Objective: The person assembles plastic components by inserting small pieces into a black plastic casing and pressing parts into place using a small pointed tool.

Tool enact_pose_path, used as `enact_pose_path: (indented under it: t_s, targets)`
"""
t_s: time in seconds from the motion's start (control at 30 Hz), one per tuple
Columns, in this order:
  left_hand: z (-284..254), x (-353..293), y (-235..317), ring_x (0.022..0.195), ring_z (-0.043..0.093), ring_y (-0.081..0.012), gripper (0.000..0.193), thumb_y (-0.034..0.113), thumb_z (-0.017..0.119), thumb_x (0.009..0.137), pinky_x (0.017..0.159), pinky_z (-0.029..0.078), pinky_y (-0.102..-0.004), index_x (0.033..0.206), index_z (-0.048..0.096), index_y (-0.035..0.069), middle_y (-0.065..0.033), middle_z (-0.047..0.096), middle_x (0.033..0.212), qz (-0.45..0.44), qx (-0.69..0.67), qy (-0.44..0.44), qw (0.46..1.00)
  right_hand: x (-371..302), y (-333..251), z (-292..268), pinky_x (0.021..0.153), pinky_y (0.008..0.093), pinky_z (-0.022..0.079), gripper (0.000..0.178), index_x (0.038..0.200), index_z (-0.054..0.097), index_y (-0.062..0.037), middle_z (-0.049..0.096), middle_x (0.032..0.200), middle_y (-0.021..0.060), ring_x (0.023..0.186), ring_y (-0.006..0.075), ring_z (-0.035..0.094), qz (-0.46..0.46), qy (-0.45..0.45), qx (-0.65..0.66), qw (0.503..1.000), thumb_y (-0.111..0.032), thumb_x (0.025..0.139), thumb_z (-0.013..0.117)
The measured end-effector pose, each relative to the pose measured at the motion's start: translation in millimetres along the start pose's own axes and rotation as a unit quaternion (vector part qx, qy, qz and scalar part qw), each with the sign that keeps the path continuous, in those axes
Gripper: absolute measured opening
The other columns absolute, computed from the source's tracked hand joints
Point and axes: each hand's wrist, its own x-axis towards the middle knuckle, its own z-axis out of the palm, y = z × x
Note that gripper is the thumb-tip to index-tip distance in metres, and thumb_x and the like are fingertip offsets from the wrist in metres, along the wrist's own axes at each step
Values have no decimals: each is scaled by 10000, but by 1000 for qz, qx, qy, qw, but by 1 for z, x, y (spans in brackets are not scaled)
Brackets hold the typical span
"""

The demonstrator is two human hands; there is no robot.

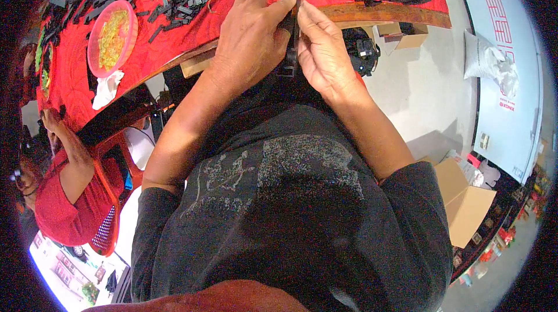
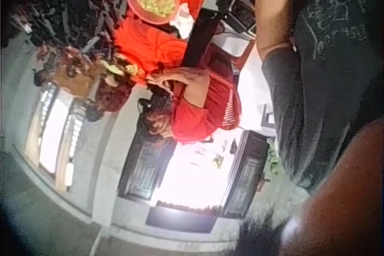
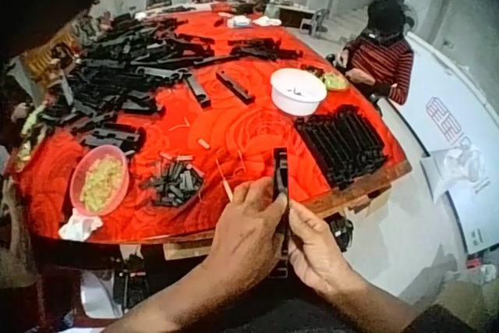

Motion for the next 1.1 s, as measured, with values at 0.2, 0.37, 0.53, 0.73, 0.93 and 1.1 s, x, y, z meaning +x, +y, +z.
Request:
enact_pose_path:
  t_s: [0.2,0.37,0.53,0.73,0.93,1.1]
  targets:
    - [10,-6,3,1128,563,-426,346,57,692,730,896,524,-482,1068,703,-16,-245,596,1220,39,6,82,996,0,3,-6,1052,290,493,368,1400,533,24,646,1301,84,1178,148,621,-10,-23,47,999,-121,1062,528]
    - [11,-14,10,1164,551,-430,534,-47,669,664,988,489,-479,1188,704,50,-229,582,1278,7,-47,108,993,-4,3,-5,1076,292,473,383,1423,509,25,632,1330,72,1203,154,609,-17,5,39,999,-118,1068,506]
    - [7,-20,15,1030,570,-379,512,-41,677,629,865,501,-451,1124,733,73,-173,603,1121,17,-27,126,992,-9,-1,1,1121,305,428,405,1446,476,14,594,1381,84,1260,162,565,-12,19,50,999,-95,1057,504]
    - [5,-21,20,838,597,-317,496,-37,675,625,740,503,-425,1103,739,79,-104,623,894,25,-23,118,992,-1,4,-31,1064,310,492,398,1445,476,-11,626,1320,71,1200,157,610,-21,-105,142,984,-123,1064,509]
    - [8,-25,20,812,636,-316,386,9,711,712,712,530,-426,1097,703,42,-121,641,891,25,-120,129,984,-3,2,-22,1065,316,491,416,1468,455,-23,630,1316,63,1199,156,613,-41,-86,95,991,-139,1071,499]
    - [5,-23,20,859,655,-340,426,-51,701,692,758,551,-434,1112,698,25,-130,662,919,22,-139,103,985,-4,1,-26,1065,310,490,414,1468,455,-23,632,1316,62,1201,153,616,-37,-108,144,983,-132,1071,498]
